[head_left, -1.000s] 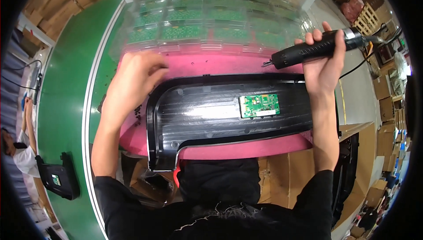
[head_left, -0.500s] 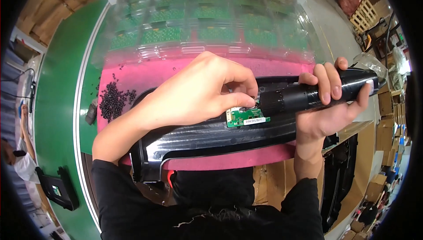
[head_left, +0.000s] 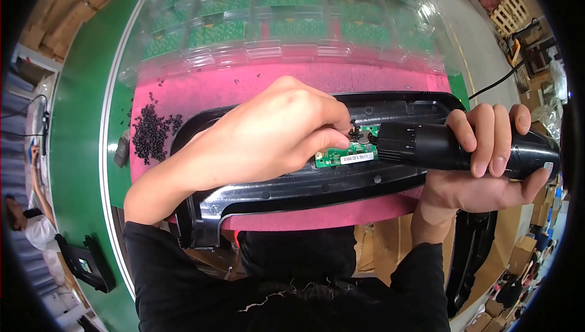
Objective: Assemble printed circuit boards into plastic housings using an electric screwdriver.
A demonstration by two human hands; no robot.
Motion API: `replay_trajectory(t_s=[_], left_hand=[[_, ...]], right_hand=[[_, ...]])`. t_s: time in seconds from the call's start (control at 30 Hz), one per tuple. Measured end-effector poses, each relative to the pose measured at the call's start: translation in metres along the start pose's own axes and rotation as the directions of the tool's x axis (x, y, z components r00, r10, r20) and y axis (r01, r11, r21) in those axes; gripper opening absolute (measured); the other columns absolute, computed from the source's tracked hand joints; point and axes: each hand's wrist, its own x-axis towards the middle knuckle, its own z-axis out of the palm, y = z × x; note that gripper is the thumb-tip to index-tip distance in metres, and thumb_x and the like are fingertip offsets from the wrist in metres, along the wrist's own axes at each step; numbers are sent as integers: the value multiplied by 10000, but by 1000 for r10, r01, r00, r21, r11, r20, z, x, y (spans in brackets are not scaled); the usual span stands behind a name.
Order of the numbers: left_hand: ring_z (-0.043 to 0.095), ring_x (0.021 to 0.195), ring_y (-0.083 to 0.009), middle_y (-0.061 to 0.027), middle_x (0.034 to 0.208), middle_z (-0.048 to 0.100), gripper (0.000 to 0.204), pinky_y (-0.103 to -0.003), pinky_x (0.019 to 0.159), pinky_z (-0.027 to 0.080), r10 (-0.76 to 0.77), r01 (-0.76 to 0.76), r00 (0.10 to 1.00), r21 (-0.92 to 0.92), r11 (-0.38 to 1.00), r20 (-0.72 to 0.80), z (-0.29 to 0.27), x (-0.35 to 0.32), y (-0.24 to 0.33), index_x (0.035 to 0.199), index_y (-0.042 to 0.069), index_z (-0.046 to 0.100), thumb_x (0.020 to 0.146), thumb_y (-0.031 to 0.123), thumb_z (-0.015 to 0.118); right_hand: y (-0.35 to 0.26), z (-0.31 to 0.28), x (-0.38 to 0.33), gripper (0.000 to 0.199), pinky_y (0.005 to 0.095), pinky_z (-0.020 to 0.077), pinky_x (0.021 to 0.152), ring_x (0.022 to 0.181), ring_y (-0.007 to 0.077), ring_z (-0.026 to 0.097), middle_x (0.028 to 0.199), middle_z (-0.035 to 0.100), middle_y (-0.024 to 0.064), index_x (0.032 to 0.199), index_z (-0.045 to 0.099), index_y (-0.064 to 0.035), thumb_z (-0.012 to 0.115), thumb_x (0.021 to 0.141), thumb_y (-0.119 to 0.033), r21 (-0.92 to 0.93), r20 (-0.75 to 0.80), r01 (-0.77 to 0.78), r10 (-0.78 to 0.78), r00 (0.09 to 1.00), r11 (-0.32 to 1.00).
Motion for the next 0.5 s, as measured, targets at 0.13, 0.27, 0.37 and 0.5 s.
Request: replay_trajectory(t_s=[0.13,0.27,0.37,0.5], left_hand=[[646,685,-241,-108,751,656,201,-305,606,501,9,-9,1000,-1,1000,-20,0,-2,1,847,-27,644,767,130,741],[636,677,-264,-102,745,648,181,-311,608,507,7,-11,999,-107,994,-33,5,3,0,860,-19,649,758,100,740],[628,669,-266,-89,731,634,176,-309,604,509,238,-239,959,10,971,-155,10,2,-4,856,-9,646,731,67,742],[620,647,-256,-83,723,620,154,-322,563,497,287,-238,948,298,924,-136,8,-5,0,808,-4,631,688,-7,728]], right_hand=[[-1,-3,-2,429,242,418,600,498,65,452,608,464,-44,992,447,-92,657,792,-408,19,61,-41,40,997,999],[-2,-3,-3,432,245,426,590,492,73,457,609,479,-34,983,453,-95,665,789,-418,7,104,-22,21,994,1000],[0,-4,-3,432,253,432,594,501,78,459,608,479,-33,976,450,-99,665,790,-424,0,120,-28,28,992,1000],[2,-3,-2,437,269,434,597,512,87,459,609,479,-30,980,446,-102,657,798,-440,-23,128,-53,55,990,998]])
